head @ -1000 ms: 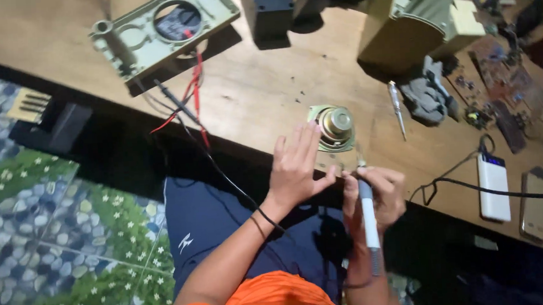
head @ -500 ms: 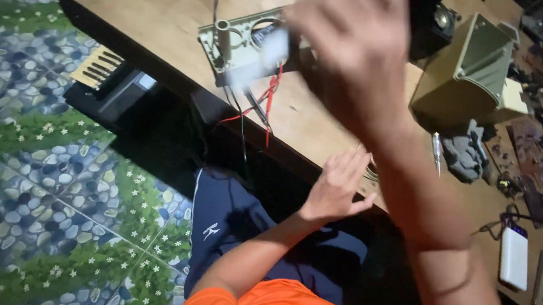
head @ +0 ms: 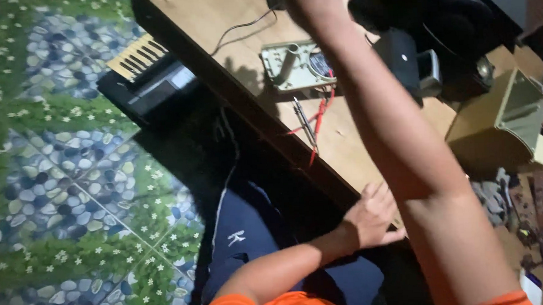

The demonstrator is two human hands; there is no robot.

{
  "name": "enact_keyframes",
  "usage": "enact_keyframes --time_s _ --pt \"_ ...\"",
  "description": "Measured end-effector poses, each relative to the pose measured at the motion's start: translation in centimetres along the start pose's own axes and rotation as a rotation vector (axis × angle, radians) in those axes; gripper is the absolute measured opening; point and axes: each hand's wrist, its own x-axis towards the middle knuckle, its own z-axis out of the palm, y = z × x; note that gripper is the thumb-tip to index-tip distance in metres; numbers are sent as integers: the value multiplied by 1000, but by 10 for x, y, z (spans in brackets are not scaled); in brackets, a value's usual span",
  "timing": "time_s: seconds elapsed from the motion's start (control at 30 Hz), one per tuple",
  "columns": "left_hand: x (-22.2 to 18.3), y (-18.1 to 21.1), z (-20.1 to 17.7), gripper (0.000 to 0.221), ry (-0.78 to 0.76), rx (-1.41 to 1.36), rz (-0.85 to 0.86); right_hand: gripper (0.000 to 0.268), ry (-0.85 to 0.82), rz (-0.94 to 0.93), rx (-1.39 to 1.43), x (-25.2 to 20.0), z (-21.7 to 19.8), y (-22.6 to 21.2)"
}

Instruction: Testing a speaker driver with a multimeter and then soldering connections before reassembling it into the housing.

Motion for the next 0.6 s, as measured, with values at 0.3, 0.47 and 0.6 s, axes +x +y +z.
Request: enact_keyframes --time_s 0.3,0.47,0.6 --pt "-16 6 29 25 8 -97 12 15 -368 96 22 8 136 6" --pt "-18 4 37 29 -168 -64 -2 50 -476 80 197 2 135 8" --pt "-9 -2 9 30 -81 -101 33 35 -314 67 383 -12 104 20"
